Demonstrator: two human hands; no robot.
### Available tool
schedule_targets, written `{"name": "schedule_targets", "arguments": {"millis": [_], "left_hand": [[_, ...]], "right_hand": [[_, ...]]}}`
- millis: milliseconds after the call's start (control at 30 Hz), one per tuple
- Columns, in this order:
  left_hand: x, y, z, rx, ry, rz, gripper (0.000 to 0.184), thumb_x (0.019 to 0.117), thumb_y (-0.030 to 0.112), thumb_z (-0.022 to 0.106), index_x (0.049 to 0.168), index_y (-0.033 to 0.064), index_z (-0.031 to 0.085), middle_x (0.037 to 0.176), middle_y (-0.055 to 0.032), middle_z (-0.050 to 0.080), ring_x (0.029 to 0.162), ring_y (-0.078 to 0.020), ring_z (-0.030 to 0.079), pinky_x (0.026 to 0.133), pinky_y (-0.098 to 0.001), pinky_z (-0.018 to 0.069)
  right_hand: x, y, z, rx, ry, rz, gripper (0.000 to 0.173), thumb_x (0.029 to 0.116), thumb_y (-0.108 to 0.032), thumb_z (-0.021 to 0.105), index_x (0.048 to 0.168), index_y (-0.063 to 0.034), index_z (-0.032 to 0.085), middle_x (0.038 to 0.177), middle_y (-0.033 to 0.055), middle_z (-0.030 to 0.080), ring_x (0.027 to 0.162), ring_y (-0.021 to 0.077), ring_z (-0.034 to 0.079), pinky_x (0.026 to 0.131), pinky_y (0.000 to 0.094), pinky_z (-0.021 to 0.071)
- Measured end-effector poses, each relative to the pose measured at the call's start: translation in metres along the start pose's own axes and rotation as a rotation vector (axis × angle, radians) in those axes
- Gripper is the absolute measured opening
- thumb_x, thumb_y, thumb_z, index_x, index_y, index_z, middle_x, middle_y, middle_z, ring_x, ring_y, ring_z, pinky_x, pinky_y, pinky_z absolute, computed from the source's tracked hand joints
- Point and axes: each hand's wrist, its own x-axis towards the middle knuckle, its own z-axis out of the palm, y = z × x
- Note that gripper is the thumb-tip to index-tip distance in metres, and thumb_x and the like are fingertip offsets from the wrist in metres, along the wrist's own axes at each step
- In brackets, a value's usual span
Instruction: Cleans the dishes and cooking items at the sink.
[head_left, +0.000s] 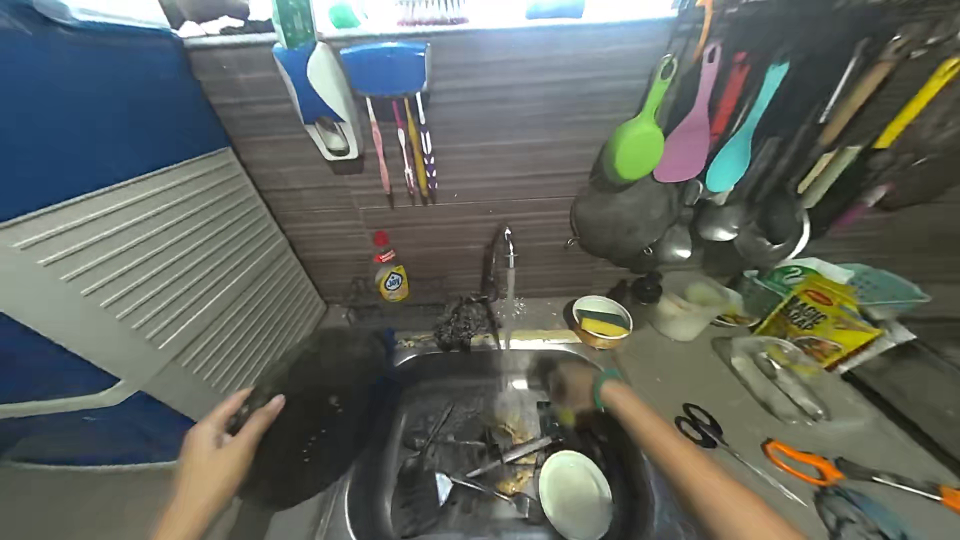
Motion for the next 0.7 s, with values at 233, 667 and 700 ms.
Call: {"name": "schedule_targets", "arguments": {"millis": [233,667,700], "left_hand": [[0.018,0.071,0.122,-0.016,-0.516,0.177,0.039,0.0969,0.025,0.064,0.123,-0.004,0.067,0.117,-0.0192,0.07,0.108,-0.0248,0.067,0.099,-0.0449,0.0521],[0.044,0.102,0.268,0.109,-0.925,0.217,0.049,0.099,0.021,0.067,0.142,-0.0007,0.055,0.145,-0.0228,0.053,0.136,-0.03,0.052,0.117,-0.0426,0.0392],[0.047,0.106,0.27,0.133,-0.953,0.238,0.05,0.0992,0.02,0.067,0.142,-0.0018,0.054,0.145,-0.0235,0.053,0.135,-0.031,0.052,0.117,-0.0434,0.0391]], "right_hand": [[0.014,0.052,0.105,-0.186,-0.181,0.154,0.042,0.1015,-0.006,0.058,0.141,0.0057,0.055,0.147,0.0321,0.051,0.137,0.05,0.049,0.11,0.0677,0.0398],[-0.046,0.08,-0.018,0.298,0.554,-0.082,0.034,0.1029,-0.011,0.057,0.134,0.0003,0.064,0.132,0.0241,0.065,0.125,0.0369,0.063,0.112,0.0512,0.0457],[-0.039,0.087,-0.036,0.295,0.641,-0.058,0.036,0.1017,-0.015,0.061,0.135,-0.0008,0.064,0.135,0.0241,0.063,0.127,0.0373,0.061,0.112,0.051,0.0453]]}}
